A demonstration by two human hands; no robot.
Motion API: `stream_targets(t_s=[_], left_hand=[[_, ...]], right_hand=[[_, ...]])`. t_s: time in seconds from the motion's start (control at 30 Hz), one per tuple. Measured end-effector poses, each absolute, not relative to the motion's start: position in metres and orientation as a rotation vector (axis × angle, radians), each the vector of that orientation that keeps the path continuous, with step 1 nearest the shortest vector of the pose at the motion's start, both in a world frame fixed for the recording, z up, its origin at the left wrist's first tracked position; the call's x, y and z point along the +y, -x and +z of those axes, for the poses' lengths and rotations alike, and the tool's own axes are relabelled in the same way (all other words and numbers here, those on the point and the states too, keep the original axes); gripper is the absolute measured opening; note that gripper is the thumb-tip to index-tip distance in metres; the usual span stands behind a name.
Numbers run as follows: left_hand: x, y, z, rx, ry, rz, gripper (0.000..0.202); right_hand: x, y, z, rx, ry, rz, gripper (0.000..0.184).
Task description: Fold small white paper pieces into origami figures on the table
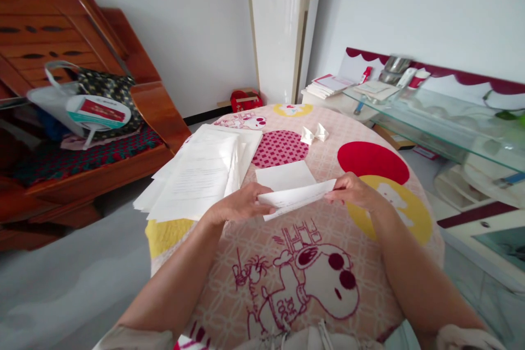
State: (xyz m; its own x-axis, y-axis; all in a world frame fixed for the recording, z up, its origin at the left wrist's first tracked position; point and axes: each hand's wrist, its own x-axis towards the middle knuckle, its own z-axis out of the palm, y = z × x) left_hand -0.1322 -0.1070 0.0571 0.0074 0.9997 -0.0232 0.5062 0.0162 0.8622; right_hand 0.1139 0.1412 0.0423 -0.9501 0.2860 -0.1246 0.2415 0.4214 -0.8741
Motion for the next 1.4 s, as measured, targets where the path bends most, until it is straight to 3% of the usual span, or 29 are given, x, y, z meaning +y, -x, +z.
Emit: stream_targets(t_s=[0.17, 0.3, 0.43, 0.5, 0.77, 0.8, 0.93, 0.97, 1.17, 1.4], left_hand=[[-0.101, 0.134, 0.032, 1.439, -1.086, 1.101, 0.031], [-0.084, 0.13, 0.009, 1.721, -0.823, 1.326, 0.026], [-0.068, 0.128, 0.0, 2.188, -0.857, 1.265, 0.017], [-0.065, 0.129, 0.0, 2.327, -0.911, 1.16, 0.015], [-0.061, 0.131, -0.002, 2.482, -0.946, 1.067, 0.013], [-0.062, 0.131, -0.002, 2.488, -0.952, 1.107, 0.019], [-0.071, 0.13, 0.003, 2.462, -1.048, 1.211, 0.07], [-0.073, 0.129, 0.004, 2.438, -1.079, 1.194, 0.074], [-0.077, 0.127, 0.008, 2.451, -1.191, 0.978, 0.036], [-0.073, 0.125, 0.008, 2.508, -1.224, 0.88, 0.038]], right_hand=[[0.139, -0.109, 0.032, -2.515, 0.673, 1.813, 0.028], [0.123, -0.095, 0.024, -2.324, 0.91, 1.688, 0.031], [0.114, -0.088, 0.025, -2.183, 0.926, 1.632, 0.078], [0.114, -0.087, 0.024, -2.177, 0.894, 1.614, 0.091], [0.123, -0.072, 0.005, -2.145, 0.902, 1.266, 0.038], [0.122, -0.069, 0.003, -2.157, 0.937, 1.224, 0.036], [0.119, -0.061, 0.003, -2.248, 1.02, 1.058, 0.032], [0.118, -0.06, 0.003, -2.272, 1.022, 1.031, 0.032], [0.118, -0.055, 0.002, -2.364, 1.021, 0.904, 0.029], [0.118, -0.052, 0.0, -2.435, 1.023, 0.794, 0.031]])
